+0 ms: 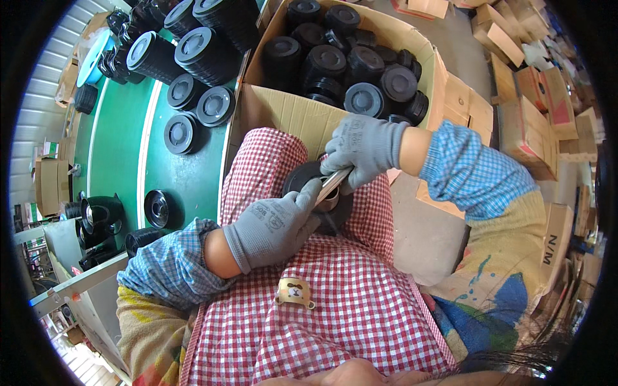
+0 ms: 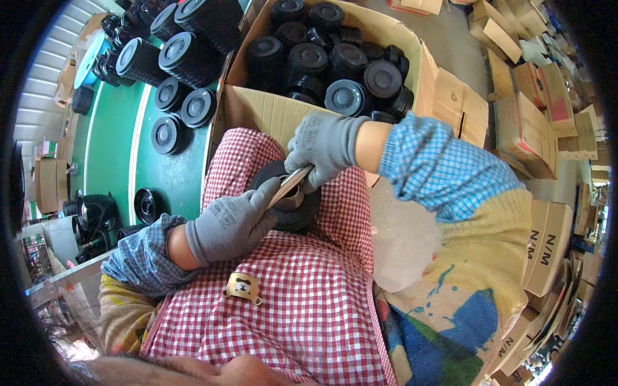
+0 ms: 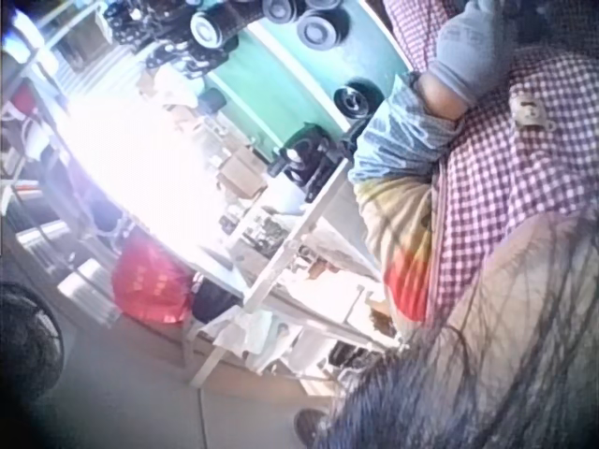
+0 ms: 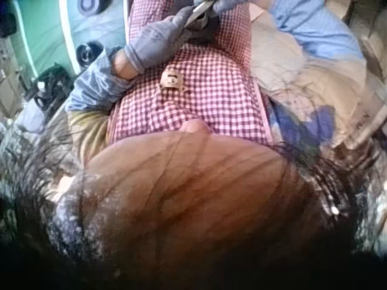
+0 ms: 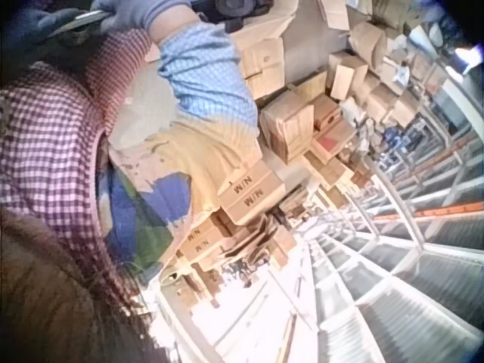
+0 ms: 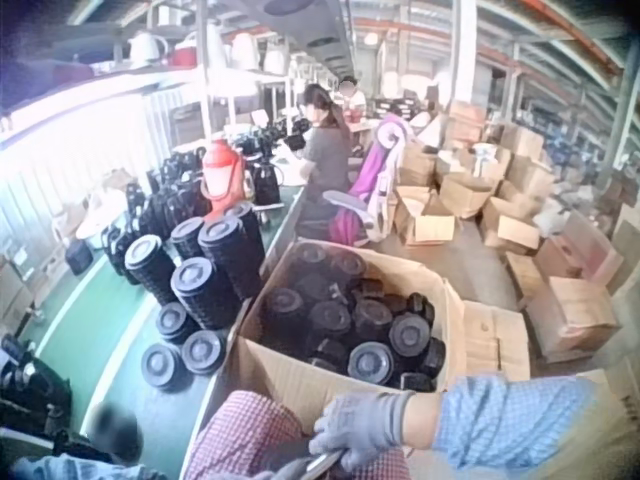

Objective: The person sits on the floor and repeatedly picks up black cylindrical containers and circular lids from a cardboard box. They use a metal rod to press or fit the lids onto the containers, then place the assembled units on a green table. The process is repeated for multiple items.

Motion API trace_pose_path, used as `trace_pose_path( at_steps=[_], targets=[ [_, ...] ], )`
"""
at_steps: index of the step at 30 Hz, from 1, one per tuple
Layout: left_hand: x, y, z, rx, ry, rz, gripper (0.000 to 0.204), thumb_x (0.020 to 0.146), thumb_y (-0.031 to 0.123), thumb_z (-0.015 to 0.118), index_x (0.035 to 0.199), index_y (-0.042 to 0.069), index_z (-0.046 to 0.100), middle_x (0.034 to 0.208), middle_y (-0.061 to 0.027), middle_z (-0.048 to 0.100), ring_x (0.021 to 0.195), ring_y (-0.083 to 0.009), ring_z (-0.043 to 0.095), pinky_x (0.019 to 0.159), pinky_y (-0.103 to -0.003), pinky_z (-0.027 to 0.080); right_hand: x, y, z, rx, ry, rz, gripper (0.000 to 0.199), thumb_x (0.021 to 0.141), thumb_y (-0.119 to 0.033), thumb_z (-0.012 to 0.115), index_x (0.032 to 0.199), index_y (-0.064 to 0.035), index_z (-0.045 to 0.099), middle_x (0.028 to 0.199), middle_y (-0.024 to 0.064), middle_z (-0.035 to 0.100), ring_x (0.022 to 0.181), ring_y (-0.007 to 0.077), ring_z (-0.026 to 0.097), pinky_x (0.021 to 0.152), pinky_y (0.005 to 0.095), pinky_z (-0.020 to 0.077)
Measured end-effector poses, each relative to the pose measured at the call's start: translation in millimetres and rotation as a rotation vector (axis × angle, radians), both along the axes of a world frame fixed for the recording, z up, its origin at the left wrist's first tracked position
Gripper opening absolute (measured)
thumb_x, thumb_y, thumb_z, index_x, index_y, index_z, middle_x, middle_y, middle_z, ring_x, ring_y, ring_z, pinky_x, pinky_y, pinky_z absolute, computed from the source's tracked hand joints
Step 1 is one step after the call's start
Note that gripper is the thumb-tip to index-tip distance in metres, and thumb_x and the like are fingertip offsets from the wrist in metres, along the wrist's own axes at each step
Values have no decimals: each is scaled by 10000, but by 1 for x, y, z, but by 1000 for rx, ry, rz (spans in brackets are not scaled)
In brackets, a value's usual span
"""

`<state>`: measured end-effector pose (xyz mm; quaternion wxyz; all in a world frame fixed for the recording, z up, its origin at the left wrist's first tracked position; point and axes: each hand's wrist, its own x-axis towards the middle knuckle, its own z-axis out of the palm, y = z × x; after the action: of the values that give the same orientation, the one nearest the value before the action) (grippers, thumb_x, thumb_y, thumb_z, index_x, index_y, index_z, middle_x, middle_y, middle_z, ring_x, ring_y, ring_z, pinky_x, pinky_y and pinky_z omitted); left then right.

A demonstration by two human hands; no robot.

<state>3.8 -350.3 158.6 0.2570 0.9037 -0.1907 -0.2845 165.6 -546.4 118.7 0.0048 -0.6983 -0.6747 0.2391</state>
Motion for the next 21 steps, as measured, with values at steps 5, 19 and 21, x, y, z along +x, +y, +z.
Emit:
trace_pose_path(
  at_steps=[5,19,21],
  targets=[
    [34,19,-18,-113,-3,-12,475,1012,294,565,1403,39,480,945,-223,696,829,-373,716,685,-464,567,-4,-7,-23,-51,395,-354,883,732,-490,806,1488,-159,492,1228,134,661,1121,336,642,958,473,491],
    [157,42,-113,-254,-685,42,286,905,272,631,1072,44,670,1100,-175,682,1001,-380,652,884,-487,498,-74,5,-51,802,1189,-669,737,1069,-489,290,1643,-78,80,1667,189,228,1545,273,220,1246,394,205],
    [120,44,-70,-459,-990,89,260,889,244,651,1061,51,674,1078,-140,684,993,-354,654,882,-504,495,-79,-5,-51,824,1459,-709,728,1077,-498,240,1641,-66,80,1668,189,227,1542,277,229,1252,400,187]
  ],
)
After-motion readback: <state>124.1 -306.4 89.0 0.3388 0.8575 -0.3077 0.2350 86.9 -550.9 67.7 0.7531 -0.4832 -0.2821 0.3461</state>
